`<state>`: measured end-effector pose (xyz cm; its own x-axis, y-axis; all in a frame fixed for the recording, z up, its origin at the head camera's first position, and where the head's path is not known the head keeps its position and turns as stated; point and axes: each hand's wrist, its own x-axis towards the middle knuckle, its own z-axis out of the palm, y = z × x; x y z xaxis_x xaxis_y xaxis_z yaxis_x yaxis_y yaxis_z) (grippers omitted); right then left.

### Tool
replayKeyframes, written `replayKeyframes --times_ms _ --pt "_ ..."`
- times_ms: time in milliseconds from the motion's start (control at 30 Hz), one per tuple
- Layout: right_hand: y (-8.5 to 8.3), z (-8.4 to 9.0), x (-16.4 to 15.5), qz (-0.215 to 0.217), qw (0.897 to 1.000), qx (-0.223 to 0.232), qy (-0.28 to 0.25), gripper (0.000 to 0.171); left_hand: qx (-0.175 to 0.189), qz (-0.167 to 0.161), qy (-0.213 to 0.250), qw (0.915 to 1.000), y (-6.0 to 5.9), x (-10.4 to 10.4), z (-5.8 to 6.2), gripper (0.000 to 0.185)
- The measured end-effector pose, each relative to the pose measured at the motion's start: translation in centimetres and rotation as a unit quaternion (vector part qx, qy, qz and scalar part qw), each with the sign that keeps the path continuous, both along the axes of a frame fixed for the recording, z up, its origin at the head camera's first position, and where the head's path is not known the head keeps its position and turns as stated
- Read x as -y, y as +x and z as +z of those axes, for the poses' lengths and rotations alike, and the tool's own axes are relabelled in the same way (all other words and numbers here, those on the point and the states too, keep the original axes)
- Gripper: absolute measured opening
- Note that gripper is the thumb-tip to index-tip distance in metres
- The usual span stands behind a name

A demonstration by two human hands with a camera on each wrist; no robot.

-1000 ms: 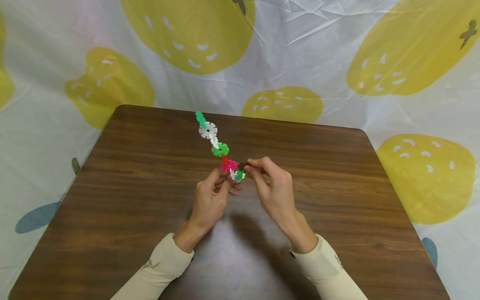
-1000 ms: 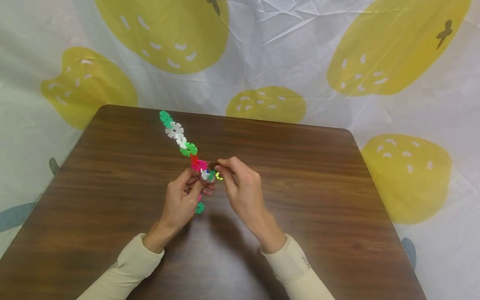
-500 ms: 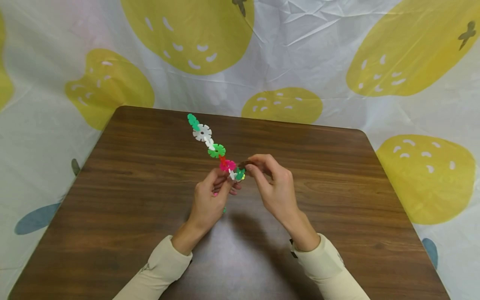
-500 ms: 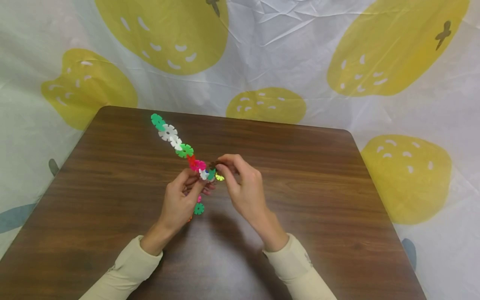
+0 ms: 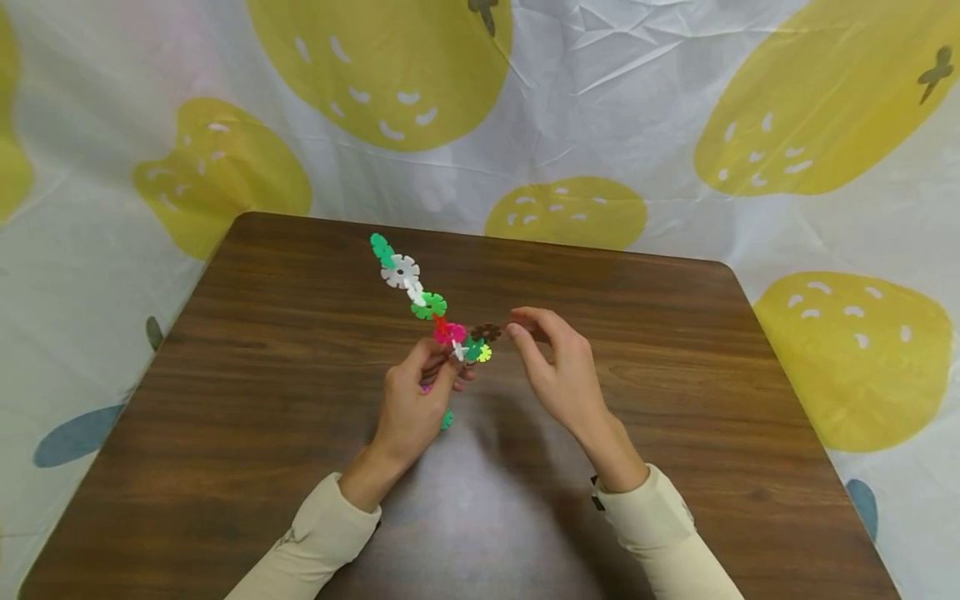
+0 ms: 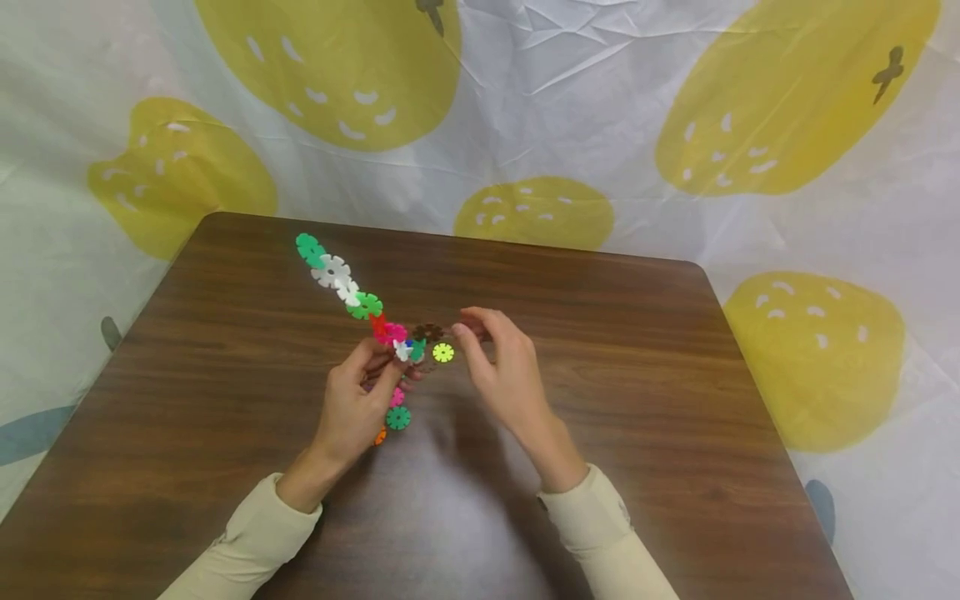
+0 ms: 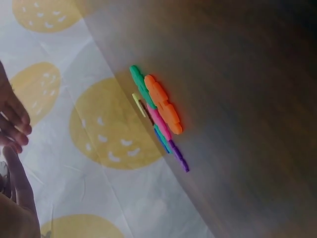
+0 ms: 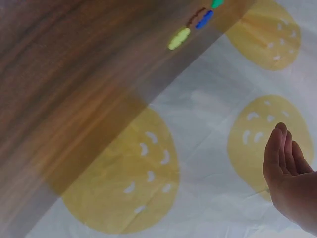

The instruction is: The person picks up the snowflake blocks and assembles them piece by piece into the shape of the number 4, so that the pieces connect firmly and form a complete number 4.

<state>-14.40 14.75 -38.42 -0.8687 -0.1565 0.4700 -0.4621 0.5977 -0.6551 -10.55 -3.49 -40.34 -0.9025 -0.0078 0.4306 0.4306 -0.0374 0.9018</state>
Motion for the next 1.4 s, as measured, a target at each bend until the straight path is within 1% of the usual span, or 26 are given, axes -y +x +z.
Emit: replayKeyframes --times_ms 367,467,767,900,1033,1100,1333,1400 --pt "-1.0 -2.1 -0.3 -0.006 0.998 0.035 0.042 0.025 0.004 0.009 -0.01 0.9999 0.0 0.0 0.0 0.013" --pt "-1.1 -2.6 -0.2 0.002 0.998 0.041 0.046 0.025 0.006 0.01 -0.014 0.9998 0.1 0.0 0.1 0.014" --pt "-0.6 -3.5 0.5 0.02 0.996 0.045 0.073 0.023 0.008 0.011 -0.026 0.9996 0.2 0.1 0.3 0.009" --pt "-0.2 -4.0 1.0 0.031 0.995 0.058 0.076 0.019 0.005 0.014 -0.03 0.9994 0.2 0.1 0.3 0.01" --pt "0.0 -4.5 1.5 0.048 0.993 0.066 0.085 0.019 0.002 0.015 -0.026 0.9995 0.2 0.1 0.3 0.011" --pt "0.1 -4.8 1.7 0.059 0.992 0.066 0.087 0.021 0.0 0.015 -0.024 0.9996 0.1 0.0 0.2 0.012" --pt "0.4 -5.3 2.2 0.079 0.99 0.065 0.101 0.023 -0.026 0.025 -0.029 0.9989 -1.0 0.0 -2.4 0.011" --pt "0.5 -5.5 2.3 0.085 0.989 0.058 0.11 0.026 -0.025 0.025 -0.031 0.9989 -1.0 0.0 -2.4 0.011"
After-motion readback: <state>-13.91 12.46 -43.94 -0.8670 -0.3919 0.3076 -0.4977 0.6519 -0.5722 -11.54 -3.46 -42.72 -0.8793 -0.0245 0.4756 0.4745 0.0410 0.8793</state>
